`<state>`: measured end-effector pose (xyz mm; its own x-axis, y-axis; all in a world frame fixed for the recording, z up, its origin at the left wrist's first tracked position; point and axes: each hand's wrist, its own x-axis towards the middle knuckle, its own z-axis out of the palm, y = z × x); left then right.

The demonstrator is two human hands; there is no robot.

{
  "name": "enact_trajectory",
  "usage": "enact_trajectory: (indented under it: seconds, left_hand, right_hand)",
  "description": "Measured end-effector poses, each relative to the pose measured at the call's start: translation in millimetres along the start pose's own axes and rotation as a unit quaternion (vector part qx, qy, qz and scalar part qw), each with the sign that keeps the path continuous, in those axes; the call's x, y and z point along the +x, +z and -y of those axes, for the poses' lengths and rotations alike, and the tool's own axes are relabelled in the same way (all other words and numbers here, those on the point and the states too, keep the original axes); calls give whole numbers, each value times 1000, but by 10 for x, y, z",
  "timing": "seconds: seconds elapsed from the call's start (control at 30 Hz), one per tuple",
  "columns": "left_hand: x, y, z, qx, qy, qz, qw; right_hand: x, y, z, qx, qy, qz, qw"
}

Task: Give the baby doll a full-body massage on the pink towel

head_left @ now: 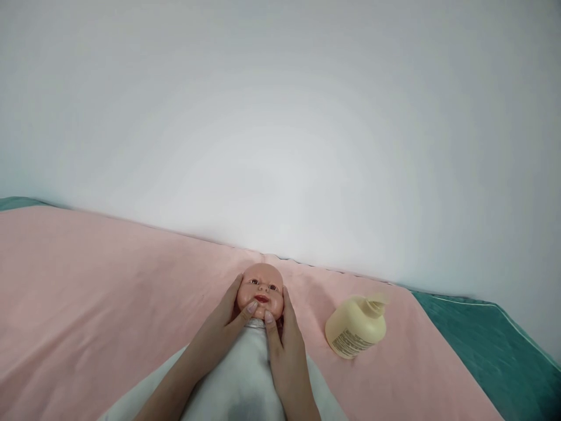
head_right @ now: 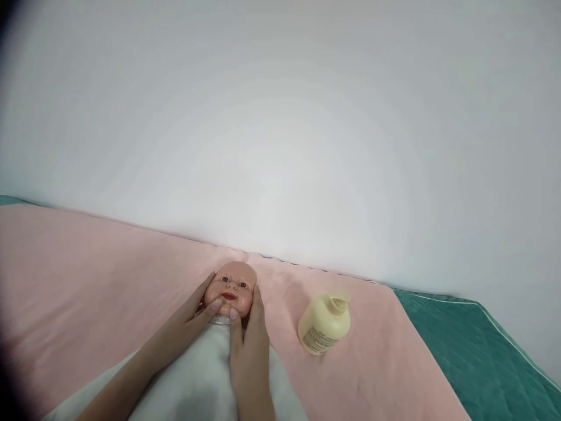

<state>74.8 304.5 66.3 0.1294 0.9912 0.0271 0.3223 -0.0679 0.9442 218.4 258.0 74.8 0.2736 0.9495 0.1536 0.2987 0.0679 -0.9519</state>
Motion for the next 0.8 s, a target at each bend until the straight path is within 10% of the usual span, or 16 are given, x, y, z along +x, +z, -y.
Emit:
enact_trajectory:
  seconds: [0.8]
  left_hand:
    - [-30, 25, -31, -8, -7, -2, 1000]
  right_hand:
    - [15, -4, -41, -31, -2, 19, 999]
